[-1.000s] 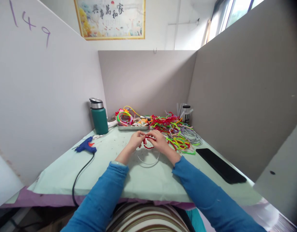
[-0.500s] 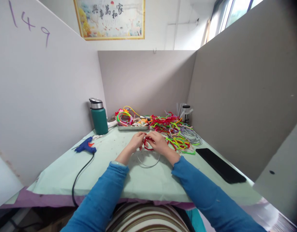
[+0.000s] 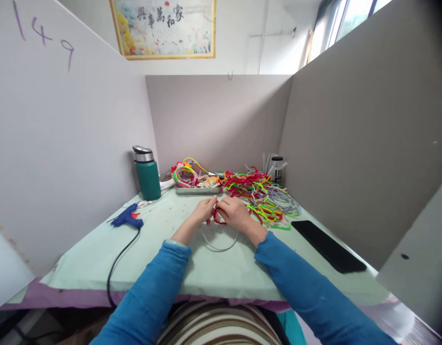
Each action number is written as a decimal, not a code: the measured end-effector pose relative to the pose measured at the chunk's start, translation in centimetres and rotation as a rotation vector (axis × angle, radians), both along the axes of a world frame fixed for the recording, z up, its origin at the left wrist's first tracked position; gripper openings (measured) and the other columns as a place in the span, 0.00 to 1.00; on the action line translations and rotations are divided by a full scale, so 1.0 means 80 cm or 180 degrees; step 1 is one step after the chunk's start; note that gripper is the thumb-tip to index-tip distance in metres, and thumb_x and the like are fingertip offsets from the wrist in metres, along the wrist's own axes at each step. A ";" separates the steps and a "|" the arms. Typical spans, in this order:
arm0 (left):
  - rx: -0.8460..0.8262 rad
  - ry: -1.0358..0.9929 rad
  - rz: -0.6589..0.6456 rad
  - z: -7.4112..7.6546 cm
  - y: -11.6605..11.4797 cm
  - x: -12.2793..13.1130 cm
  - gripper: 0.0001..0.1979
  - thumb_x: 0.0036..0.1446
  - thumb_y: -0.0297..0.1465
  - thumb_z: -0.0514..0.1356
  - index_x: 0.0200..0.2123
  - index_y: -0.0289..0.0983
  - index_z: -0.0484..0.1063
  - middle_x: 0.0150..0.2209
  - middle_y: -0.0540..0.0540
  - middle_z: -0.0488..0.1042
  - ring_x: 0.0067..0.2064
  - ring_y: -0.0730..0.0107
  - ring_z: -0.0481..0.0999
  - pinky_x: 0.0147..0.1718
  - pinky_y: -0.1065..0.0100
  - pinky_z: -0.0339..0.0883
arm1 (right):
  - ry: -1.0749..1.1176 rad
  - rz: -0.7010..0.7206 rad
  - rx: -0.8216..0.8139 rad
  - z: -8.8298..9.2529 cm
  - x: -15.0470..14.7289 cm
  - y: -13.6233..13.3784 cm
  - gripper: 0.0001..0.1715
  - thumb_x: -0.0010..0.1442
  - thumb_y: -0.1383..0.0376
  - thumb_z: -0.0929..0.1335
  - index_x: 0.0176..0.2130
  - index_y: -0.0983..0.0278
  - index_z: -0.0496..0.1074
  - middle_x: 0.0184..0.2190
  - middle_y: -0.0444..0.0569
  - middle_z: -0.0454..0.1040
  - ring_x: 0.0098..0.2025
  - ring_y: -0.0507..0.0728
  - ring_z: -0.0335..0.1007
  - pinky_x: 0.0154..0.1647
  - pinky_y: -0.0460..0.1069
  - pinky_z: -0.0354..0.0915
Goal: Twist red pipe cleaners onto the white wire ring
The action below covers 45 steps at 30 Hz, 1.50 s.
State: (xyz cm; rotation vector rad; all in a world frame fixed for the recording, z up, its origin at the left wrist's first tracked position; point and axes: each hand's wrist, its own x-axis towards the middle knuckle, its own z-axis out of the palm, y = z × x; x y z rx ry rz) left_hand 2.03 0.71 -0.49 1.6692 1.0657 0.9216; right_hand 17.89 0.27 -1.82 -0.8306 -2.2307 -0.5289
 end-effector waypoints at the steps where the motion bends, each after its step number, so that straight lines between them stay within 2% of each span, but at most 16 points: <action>1: 0.0009 0.0023 0.0000 0.000 0.001 0.000 0.28 0.58 0.52 0.46 0.36 0.32 0.67 0.18 0.46 0.72 0.14 0.76 0.63 0.13 0.75 0.55 | -0.0020 -0.0020 0.0012 0.000 -0.001 0.000 0.08 0.62 0.66 0.64 0.36 0.64 0.72 0.34 0.50 0.74 0.35 0.55 0.64 0.37 0.50 0.54; 10: 0.0091 0.0147 0.0099 0.000 0.002 0.002 0.26 0.59 0.50 0.46 0.33 0.32 0.68 0.20 0.45 0.73 0.16 0.75 0.66 0.13 0.75 0.56 | 0.0074 0.0026 -0.0037 -0.002 -0.002 0.002 0.09 0.62 0.66 0.63 0.34 0.65 0.71 0.32 0.51 0.72 0.35 0.56 0.63 0.37 0.50 0.54; 14: 0.0213 0.0261 0.0406 0.008 -0.003 0.001 0.20 0.59 0.44 0.50 0.32 0.32 0.68 0.22 0.46 0.73 0.16 0.77 0.65 0.13 0.75 0.56 | 0.0410 0.0070 -0.0263 -0.004 -0.002 0.004 0.08 0.62 0.67 0.63 0.34 0.64 0.71 0.31 0.50 0.72 0.34 0.55 0.64 0.36 0.49 0.55; 17: 0.0277 0.0371 0.0583 0.013 -0.008 0.000 0.16 0.56 0.41 0.55 0.34 0.32 0.68 0.24 0.47 0.74 0.16 0.79 0.64 0.13 0.77 0.54 | 0.0655 0.0032 -0.0394 -0.006 0.000 0.006 0.07 0.62 0.67 0.63 0.36 0.64 0.72 0.32 0.50 0.73 0.35 0.55 0.65 0.36 0.48 0.56; 26: 0.0411 0.0417 0.0289 0.010 -0.002 -0.003 0.12 0.54 0.35 0.56 0.30 0.31 0.72 0.26 0.45 0.75 0.19 0.79 0.65 0.14 0.77 0.57 | 0.0770 -0.0059 -0.0492 -0.011 0.004 0.012 0.05 0.60 0.67 0.65 0.34 0.64 0.71 0.31 0.48 0.72 0.33 0.54 0.65 0.34 0.47 0.56; 30: 0.0367 0.0644 0.0331 0.006 0.003 -0.006 0.12 0.54 0.34 0.55 0.28 0.31 0.72 0.25 0.46 0.74 0.19 0.79 0.64 0.15 0.76 0.58 | 0.0707 0.0035 -0.0464 -0.011 0.002 0.011 0.04 0.60 0.67 0.66 0.34 0.64 0.71 0.32 0.48 0.72 0.34 0.54 0.65 0.35 0.48 0.57; 33: 0.0281 0.0563 0.0405 0.004 0.005 -0.006 0.12 0.54 0.34 0.56 0.27 0.32 0.72 0.25 0.47 0.73 0.19 0.78 0.64 0.15 0.75 0.58 | 0.0662 0.0086 -0.0465 -0.009 0.001 0.009 0.03 0.59 0.67 0.66 0.35 0.64 0.70 0.33 0.49 0.71 0.36 0.55 0.64 0.36 0.48 0.58; 36: 0.0093 0.0424 0.0588 0.002 0.005 -0.005 0.11 0.53 0.35 0.57 0.26 0.32 0.70 0.21 0.50 0.69 0.18 0.79 0.61 0.16 0.75 0.56 | 0.0686 0.0136 -0.0430 -0.007 0.001 0.007 0.04 0.58 0.67 0.67 0.37 0.64 0.70 0.35 0.51 0.71 0.38 0.56 0.64 0.38 0.49 0.59; 39: -0.0118 0.0388 0.0732 0.001 0.005 -0.005 0.12 0.53 0.37 0.58 0.24 0.33 0.68 0.14 0.55 0.59 0.16 0.81 0.55 0.16 0.75 0.53 | 0.0673 0.0261 -0.0406 -0.005 0.002 0.006 0.07 0.59 0.69 0.66 0.39 0.64 0.71 0.37 0.52 0.71 0.41 0.57 0.63 0.40 0.50 0.60; 43: -0.0329 0.0378 0.0623 -0.002 0.008 -0.008 0.16 0.50 0.42 0.60 0.23 0.35 0.66 0.13 0.58 0.52 0.15 0.81 0.52 0.17 0.74 0.50 | 0.0442 0.0488 -0.0423 -0.004 0.003 0.006 0.11 0.59 0.73 0.64 0.39 0.62 0.73 0.38 0.51 0.71 0.41 0.56 0.63 0.42 0.51 0.59; 45: -0.0413 0.0362 0.0562 -0.004 0.011 -0.010 0.14 0.49 0.40 0.61 0.23 0.35 0.66 0.13 0.57 0.52 0.15 0.81 0.51 0.17 0.73 0.48 | 0.0357 0.0562 -0.0400 -0.004 0.002 0.007 0.14 0.58 0.74 0.63 0.40 0.61 0.74 0.39 0.50 0.70 0.42 0.56 0.62 0.43 0.51 0.59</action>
